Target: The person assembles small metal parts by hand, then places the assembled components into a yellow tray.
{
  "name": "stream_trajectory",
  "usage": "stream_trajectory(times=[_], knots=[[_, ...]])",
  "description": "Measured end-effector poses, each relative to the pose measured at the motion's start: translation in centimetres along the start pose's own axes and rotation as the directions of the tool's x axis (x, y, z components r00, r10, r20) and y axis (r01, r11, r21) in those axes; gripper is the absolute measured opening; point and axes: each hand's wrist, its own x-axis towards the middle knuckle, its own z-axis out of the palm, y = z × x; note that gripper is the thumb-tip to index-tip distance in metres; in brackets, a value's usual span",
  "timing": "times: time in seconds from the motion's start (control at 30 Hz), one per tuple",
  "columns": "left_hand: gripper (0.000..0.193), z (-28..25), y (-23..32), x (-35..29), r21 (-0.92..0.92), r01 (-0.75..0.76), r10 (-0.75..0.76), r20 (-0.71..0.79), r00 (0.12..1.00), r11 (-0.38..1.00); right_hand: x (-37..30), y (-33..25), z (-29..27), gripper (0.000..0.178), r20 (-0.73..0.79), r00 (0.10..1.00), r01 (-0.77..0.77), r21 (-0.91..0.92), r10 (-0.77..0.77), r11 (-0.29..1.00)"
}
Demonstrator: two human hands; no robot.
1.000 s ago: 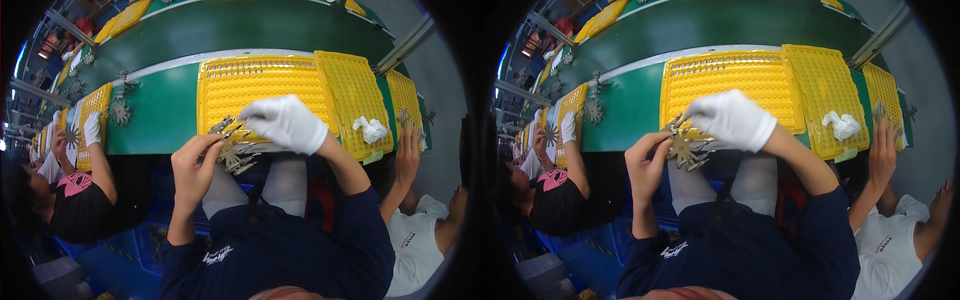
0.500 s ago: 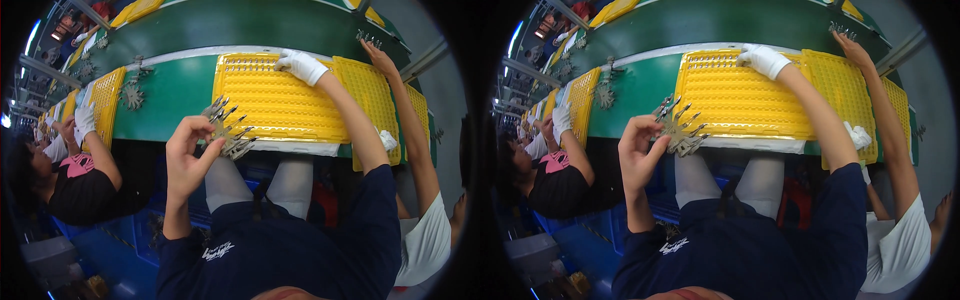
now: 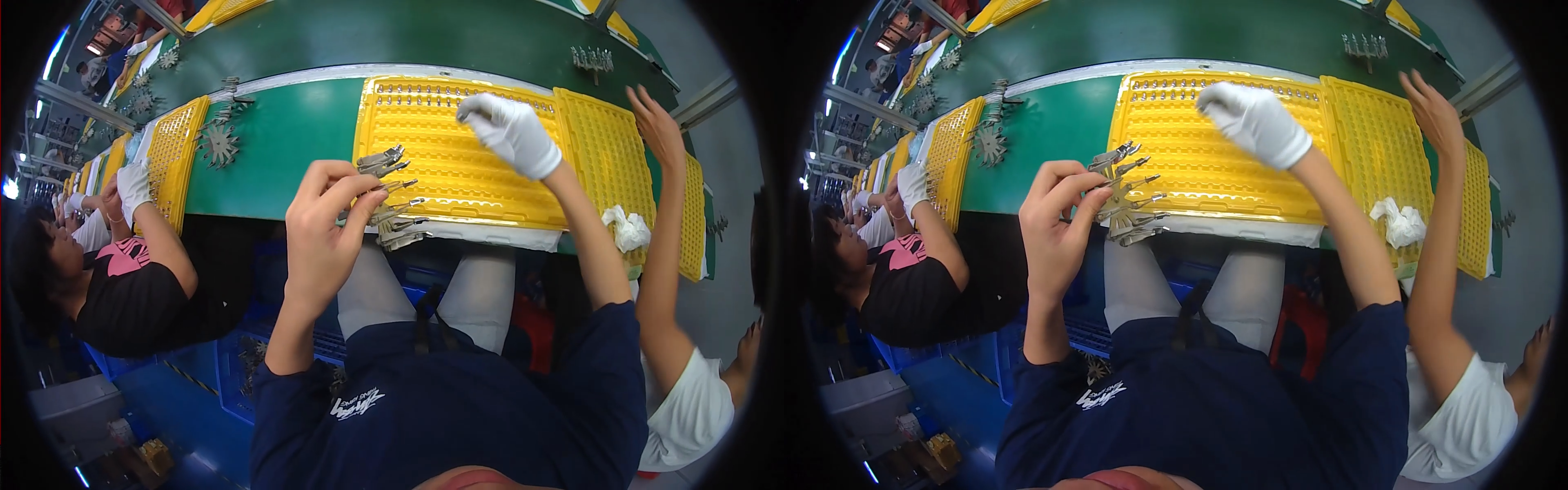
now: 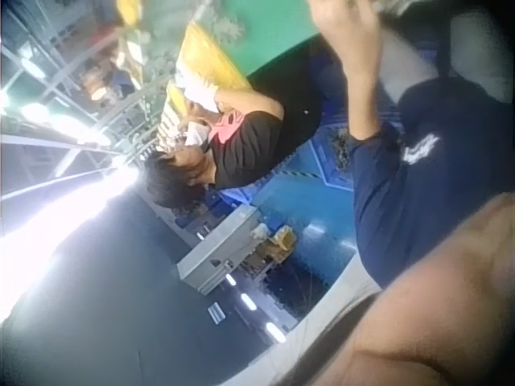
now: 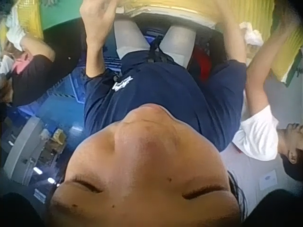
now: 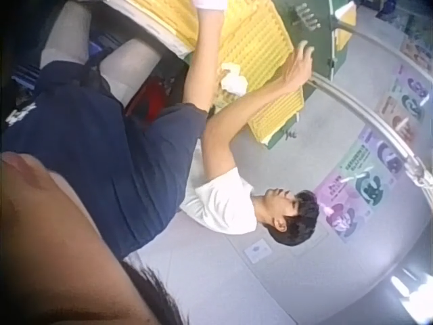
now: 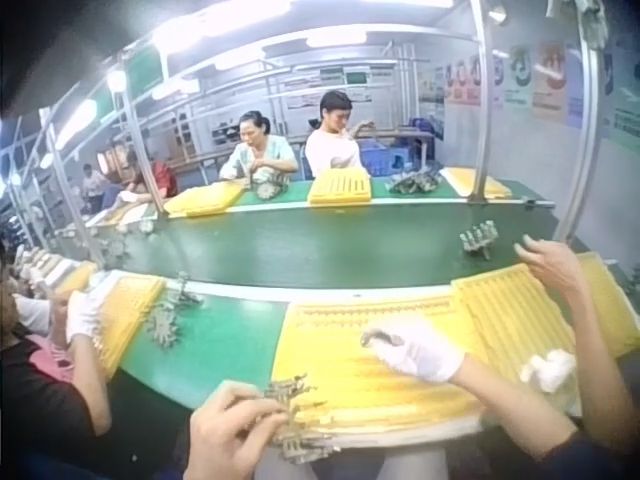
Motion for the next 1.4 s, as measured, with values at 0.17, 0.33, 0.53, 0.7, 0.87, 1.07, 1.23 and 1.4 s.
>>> stream_trajectory(times=[0.17,0.33,0.53,0.7,0.87,1.07,1.23,1.4], knots=[[0.009,1.1,0.0,0.4,-0.045,-0.061,0.063,0.044,0.997,0.997,-2.0,-8.9,0.0,0.010,-0.010,1.000,-0.025,0.125,0.026,0.992],[0.008,2.0,1.2,0.8,-0.082,-0.139,0.145,0.075,0.987,0.987,-3.0,-10.5,0.0,0.012,-0.063,0.998,-0.020,0.115,0.027,0.993],[0.010,1.9,1.2,0.5,-0.097,-0.164,0.171,0.066,0.983,0.982,-3.3,-10.9,-0.3,0.014,-0.069,0.998,-0.005,0.048,0.008,0.999],[0.009,1.9,1.4,0.5,-0.111,-0.183,0.193,0.087,0.977,0.977,-3.3,-10.5,-0.2,0.015,-0.047,0.997,0.067,0.027,-0.066,0.997],[0.009,2.1,1.3,0.4,-0.085,-0.227,0.235,0.099,0.967,0.970,-3.1,-10.6,0.3,0.017,-0.008,0.995,0.100,0.053,-0.100,0.994],[0.010,2.6,0.2,-0.8,-0.106,-0.037,0.044,0.062,0.997,0.994,-2.4,-9.0,0.7,0.016,0.067,0.998,-0.020,0.188,0.008,0.982],[0.017,1.3,-0.4,-1.5,-0.481,0.244,-0.255,0.042,0.966,0.842,0.4,3.1,-0.8,0.014,-0.048,0.985,-0.169,-0.135,0.164,0.976],[0.022,-0.3,-1.5,-1.5,-0.540,0.216,-0.203,0.084,0.976,0.813,2.9,8.5,0.0,0.015,0.217,0.970,-0.027,-0.356,0.110,0.934]])
